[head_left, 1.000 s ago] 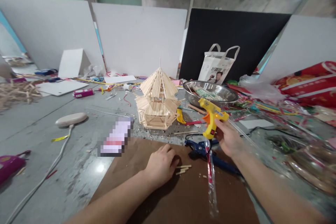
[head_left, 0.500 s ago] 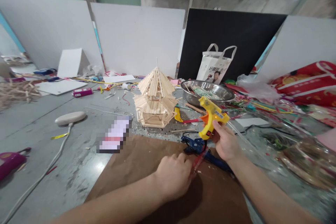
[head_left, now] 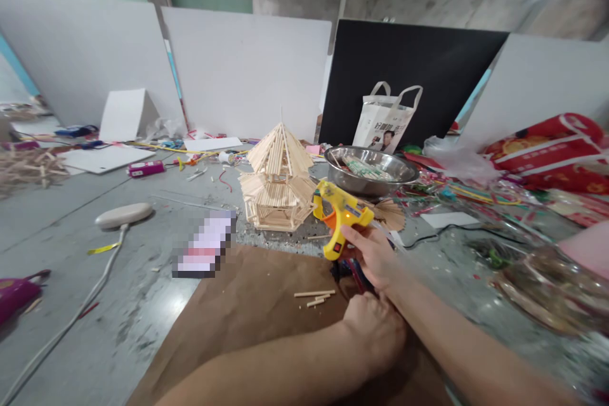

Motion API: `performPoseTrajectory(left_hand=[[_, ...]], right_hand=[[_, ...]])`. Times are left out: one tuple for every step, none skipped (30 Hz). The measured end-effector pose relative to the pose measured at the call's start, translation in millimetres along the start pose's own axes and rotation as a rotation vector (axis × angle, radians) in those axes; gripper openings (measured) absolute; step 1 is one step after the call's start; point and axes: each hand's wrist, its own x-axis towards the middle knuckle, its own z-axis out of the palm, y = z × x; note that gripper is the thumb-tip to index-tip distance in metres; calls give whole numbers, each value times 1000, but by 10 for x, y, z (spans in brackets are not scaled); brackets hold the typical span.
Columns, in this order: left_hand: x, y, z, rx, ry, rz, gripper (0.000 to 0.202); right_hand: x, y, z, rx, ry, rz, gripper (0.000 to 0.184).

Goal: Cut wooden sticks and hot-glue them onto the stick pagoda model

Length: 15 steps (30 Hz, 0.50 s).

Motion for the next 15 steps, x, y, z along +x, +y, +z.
performPoseTrajectory(left_hand=[[30,-21,29,0,22,19,35],[50,-41,54,3,66,31,38],[61,-58,74,9,121,46,41],[65,-73,85,15,170,52,43],[66,-84,87,17,200,46,44],[65,-91,81,14,197,34,45],[64,-96,67,8,162,11,44],[64,-97,48,3,113,-21,42],[65,-97,26,4,75,-58,40],[66,-96,5,16,56,-89,41],[66,-96,-13,34,55,-116,44],[66,-97,-27,52,66,-138,48],[64,-100,-36,66,80,-153,52],[62,-105,-40,77,85,-157,54],[60,-112,-39,82,81,-152,52]], right_hand=[[-4,14,27,0,-21,28,29],[-5,28,57,-1,-48,49,28],[-2,41,91,-6,-82,62,27],[5,47,127,-10,-113,60,27],[18,44,164,-14,-136,45,27],[38,28,198,-14,-148,20,26],[68,-4,225,-9,-147,-12,26],[109,-52,241,-1,-133,-52,25],[160,-116,242,9,-110,-94,24],[222,-191,224,17,-79,-133,23],[293,-272,185,19,-40,-185,23],[369,-354,126,21,0,-229,24],[447,-430,48,18,47,-281,24],[523,-494,-47,-26,131,-361,22],[595,-542,-154,-66,206,-405,22]])
